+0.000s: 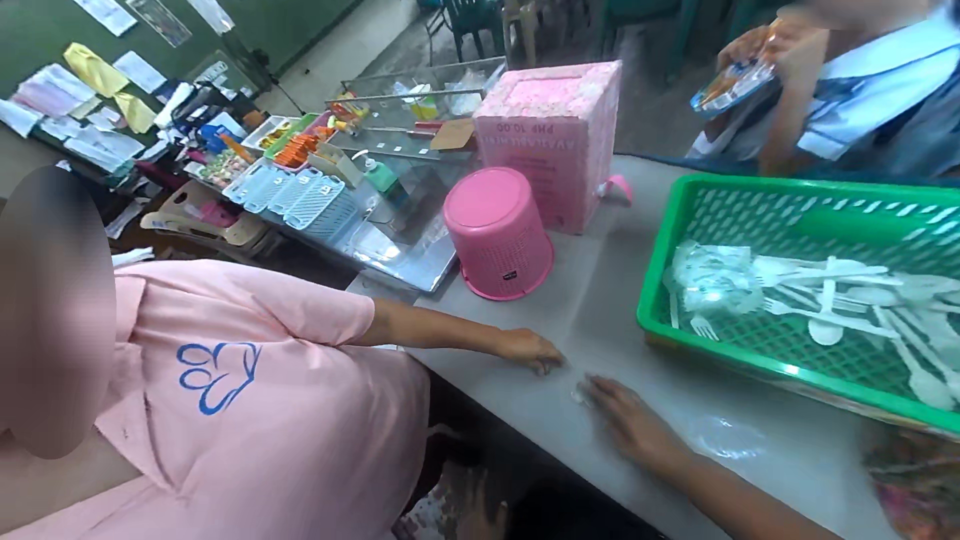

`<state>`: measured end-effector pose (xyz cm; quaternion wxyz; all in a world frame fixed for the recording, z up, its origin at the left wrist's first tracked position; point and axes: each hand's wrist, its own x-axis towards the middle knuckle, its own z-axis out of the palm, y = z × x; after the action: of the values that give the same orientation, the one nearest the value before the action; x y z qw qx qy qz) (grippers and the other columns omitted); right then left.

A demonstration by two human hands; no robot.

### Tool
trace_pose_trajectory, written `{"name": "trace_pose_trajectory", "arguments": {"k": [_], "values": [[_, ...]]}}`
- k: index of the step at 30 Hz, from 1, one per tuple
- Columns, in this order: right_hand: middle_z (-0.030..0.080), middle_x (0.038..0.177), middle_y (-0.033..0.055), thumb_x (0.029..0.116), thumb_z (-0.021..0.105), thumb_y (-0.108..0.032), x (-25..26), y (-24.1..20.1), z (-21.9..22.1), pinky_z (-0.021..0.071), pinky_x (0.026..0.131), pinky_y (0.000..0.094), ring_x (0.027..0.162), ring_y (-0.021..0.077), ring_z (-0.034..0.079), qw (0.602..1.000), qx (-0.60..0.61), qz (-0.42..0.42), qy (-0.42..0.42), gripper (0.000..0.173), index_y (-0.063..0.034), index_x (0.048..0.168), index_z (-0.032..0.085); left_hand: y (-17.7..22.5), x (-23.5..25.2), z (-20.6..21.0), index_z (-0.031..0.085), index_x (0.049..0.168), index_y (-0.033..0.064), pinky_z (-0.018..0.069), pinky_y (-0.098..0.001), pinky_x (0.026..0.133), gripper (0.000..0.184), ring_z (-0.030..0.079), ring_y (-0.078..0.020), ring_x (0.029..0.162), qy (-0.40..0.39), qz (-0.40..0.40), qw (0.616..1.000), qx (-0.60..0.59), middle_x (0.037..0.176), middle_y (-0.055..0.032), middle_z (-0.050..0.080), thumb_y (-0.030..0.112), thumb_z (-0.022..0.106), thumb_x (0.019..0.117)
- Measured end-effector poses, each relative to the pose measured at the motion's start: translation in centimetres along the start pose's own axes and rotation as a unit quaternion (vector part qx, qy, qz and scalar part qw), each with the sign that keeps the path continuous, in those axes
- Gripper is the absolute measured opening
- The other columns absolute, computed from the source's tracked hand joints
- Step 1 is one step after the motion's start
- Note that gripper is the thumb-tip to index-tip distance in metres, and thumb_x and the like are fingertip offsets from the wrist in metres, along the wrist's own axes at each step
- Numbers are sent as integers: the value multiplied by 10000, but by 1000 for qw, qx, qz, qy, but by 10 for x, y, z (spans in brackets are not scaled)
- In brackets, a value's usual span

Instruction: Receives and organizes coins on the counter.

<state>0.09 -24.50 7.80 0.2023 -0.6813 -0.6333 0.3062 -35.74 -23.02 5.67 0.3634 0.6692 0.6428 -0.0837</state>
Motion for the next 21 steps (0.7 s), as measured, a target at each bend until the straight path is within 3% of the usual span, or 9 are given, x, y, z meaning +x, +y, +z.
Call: {"name": "trace_pose_trajectory", "arguments": {"k": [3, 5, 7, 9, 11, 13, 15, 17, 21], "values": [[409, 1596, 196, 922, 574, -92, -9, 1, -8, 340, 1184, 584, 1483, 427, 362, 998, -16, -3, 65, 513, -124, 1433, 601, 17, -21, -15, 401, 1548, 10, 348, -509, 1194, 623, 379, -425, 1471, -61, -14, 997, 42, 1635, -285, 266, 285, 594, 1024], [394, 1612, 175, 934, 567, -132, -8, -7, -9, 300, 1190, 612, 1498, 435, 329, 998, -51, -7, 40, 489, -190, 1416, 624, 110, -53, -76, 325, 1562, -38, 247, -436, 1235, 551, 292, -368, 1525, -201, -64, 971, 114, 1641, -272, 263, 184, 485, 1084], [297, 1665, 155, 973, 539, -172, 5, -23, -10, 202, 1220, 624, 1545, 424, 216, 996, -78, 14, -40, 512, -248, 1480, 561, 164, -73, -106, 387, 1519, -74, 251, -417, 1231, 497, 336, -366, 1503, -225, -66, 965, 121, 1594, -278, 359, 107, 492, 1068], [189, 1705, 133, 988, 521, -218, 21, -36, -9, 135, 1237, 620, 1570, 404, 127, 990, -95, 41, -95, 577, -307, 1554, 456, 162, -73, -100, 426, 1491, -88, 279, -444, 1222, 501, 375, -406, 1474, -195, -52, 975, 98, 1567, -305, 383, 94, 540, 1039], [186, 1707, 120, 981, 550, -262, 32, -37, -14, 145, 1246, 586, 1572, 382, 138, 992, -68, 57, -90, 608, -321, 1572, 422, 129, -55, -76, 423, 1501, -73, 293, -468, 1220, 537, 368, -429, 1474, -159, -38, 984, 69, 1591, -316, 334, 109, 582, 1022], [319, 1658, 133, 975, 583, -221, 31, -26, -21, 254, 1229, 550, 1533, 363, 278, 997, -23, 54, -42, 593, -242, 1555, 462, 78, -27, -40, 434, 1517, -24, 327, -507, 1205, 568, 372, -441, 1470, -103, -3, 995, 12, 1614, -306, 296, 165, 606, 1010], [465, 1560, 142, 980, 568, -140, 26, -12, -25, 363, 1181, 515, 1453, 345, 416, 998, 5, 67, -6, 535, -161, 1512, 515, 36, 2, -4, 517, 1476, 23, 379, -526, 1175, 518, 433, -402, 1440, -50, 16, 995, -90, 1580, -255, 397, 227, 612, 1009], [507, 1520, 155, 970, 523, -67, 19, -5, -20, 377, 1174, 511, 1431, 359, 440, 997, 20, 74, 1, 509, -119, 1476, 555, 46, 12, 4, 554, 1425, 14, 442, -477, 1112, 414, 548, -315, 1335, -74, -45, 962, -259, 1457, -203, 554, 218, 532, 1065], [416, 1600, 163, 937, 495, -9, 8, -5, 0, 285, 1227, 540, 1508, 404, 321, 999, 16, 29, -10, 564, -122, 1487, 545, 94, 16, 7, 504, 1432, 18, 507, -416, 974, 468, 643, -257, 1156, -162, -173, 833, -499, 1343, -176, 626, 317, 302, 1134]]}}
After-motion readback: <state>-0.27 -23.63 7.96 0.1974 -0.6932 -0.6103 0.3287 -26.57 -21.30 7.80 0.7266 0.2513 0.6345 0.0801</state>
